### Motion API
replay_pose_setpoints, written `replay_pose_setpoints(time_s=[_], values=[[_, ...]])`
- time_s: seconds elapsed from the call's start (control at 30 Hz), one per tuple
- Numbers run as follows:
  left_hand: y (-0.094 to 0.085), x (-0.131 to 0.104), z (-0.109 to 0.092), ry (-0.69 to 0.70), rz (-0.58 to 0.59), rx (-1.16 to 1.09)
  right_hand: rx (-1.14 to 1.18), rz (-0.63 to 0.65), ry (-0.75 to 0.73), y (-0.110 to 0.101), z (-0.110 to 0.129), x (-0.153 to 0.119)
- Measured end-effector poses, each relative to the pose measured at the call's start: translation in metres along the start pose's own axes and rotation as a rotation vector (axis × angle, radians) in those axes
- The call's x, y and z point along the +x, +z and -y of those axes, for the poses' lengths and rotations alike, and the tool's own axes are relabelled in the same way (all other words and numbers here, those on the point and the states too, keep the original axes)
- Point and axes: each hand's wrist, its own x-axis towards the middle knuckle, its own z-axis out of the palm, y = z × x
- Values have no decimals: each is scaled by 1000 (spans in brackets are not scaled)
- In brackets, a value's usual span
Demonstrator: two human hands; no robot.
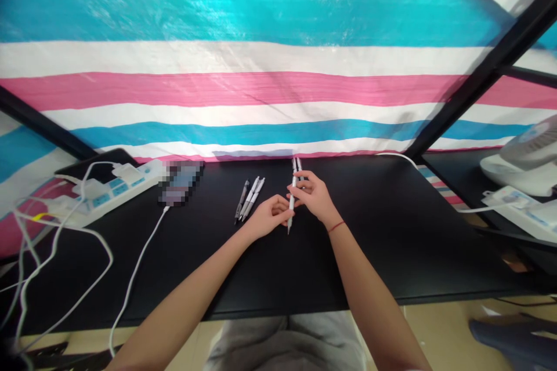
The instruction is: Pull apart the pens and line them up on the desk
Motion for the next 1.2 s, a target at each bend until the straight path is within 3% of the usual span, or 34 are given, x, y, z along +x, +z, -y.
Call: replay_pose_setpoints(time_s=[0.8, 0.9, 0.97, 1.1, 1.2], values=[[0, 0, -1, 16, -34, 13, 25, 4, 6, 3, 0, 2], [1, 0, -4, 81, -141, 21, 31, 1, -16, 5, -2, 3], [0, 1, -6, 149, -281, -4, -15, 37, -58, 6, -5, 2], [-6, 3, -10, 235, -553, -53, -283, 174, -152, 13, -8, -5], [-11, 5, -10, 229, -569, -66, -433, 189, -197, 21, -8, -8]])
